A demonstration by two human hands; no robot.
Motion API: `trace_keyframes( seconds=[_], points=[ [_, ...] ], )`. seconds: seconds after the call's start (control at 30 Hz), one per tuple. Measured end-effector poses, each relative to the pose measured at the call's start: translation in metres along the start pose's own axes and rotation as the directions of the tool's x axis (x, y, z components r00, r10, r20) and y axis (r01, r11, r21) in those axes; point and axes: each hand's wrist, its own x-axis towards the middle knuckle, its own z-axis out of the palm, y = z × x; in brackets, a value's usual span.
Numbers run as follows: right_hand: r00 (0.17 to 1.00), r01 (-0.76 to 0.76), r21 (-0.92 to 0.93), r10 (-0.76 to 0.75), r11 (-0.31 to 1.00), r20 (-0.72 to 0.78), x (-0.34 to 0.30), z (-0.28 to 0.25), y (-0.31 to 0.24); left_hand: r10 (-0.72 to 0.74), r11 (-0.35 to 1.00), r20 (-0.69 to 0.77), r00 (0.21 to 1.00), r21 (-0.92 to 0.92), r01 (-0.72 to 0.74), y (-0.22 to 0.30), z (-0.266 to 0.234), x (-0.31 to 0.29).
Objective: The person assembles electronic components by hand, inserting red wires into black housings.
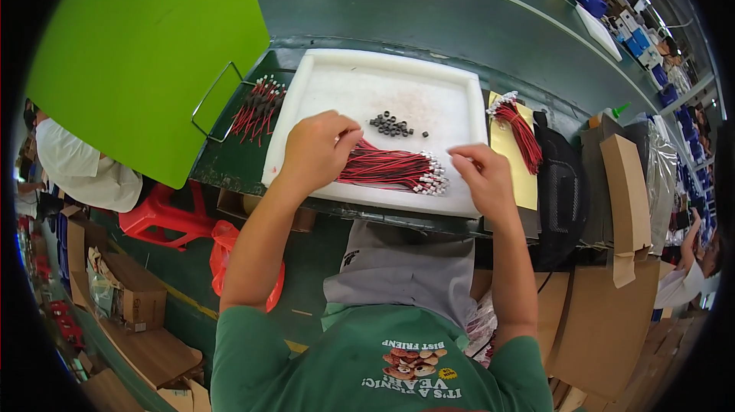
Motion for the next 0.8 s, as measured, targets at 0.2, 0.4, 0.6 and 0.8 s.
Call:
trace_keyframes(
  seconds=[0.2, 0.4, 0.6, 0.8],
  points=[
    [0.939, 0.187, -0.320, -0.074, 0.929, 0.336, 0.047, 0.024, 0.003, -0.198, 0.960, -0.035, 0.980, -0.208, 0.187, 0.033, -0.006, -0.030],
    [0.875, 0.385, -0.487, -0.143, 0.784, 0.462, 0.048, 0.010, -0.019, -0.234, 0.941, -0.002, 0.972, -0.251, 0.226, 0.039, -0.019, -0.049],
    [0.879, 0.477, -0.520, -0.392, 0.709, 0.272, 0.026, -0.014, -0.040, -0.230, 0.928, 0.027, 0.973, -0.294, 0.227, 0.050, -0.023, -0.055],
    [0.975, 0.044, 0.032, -0.036, 0.999, -0.220, -0.014, -0.031, -0.029, -0.090, 0.957, 0.113, 0.990, -0.267, 0.118, 0.052, 0.000, -0.032]
  ],
)
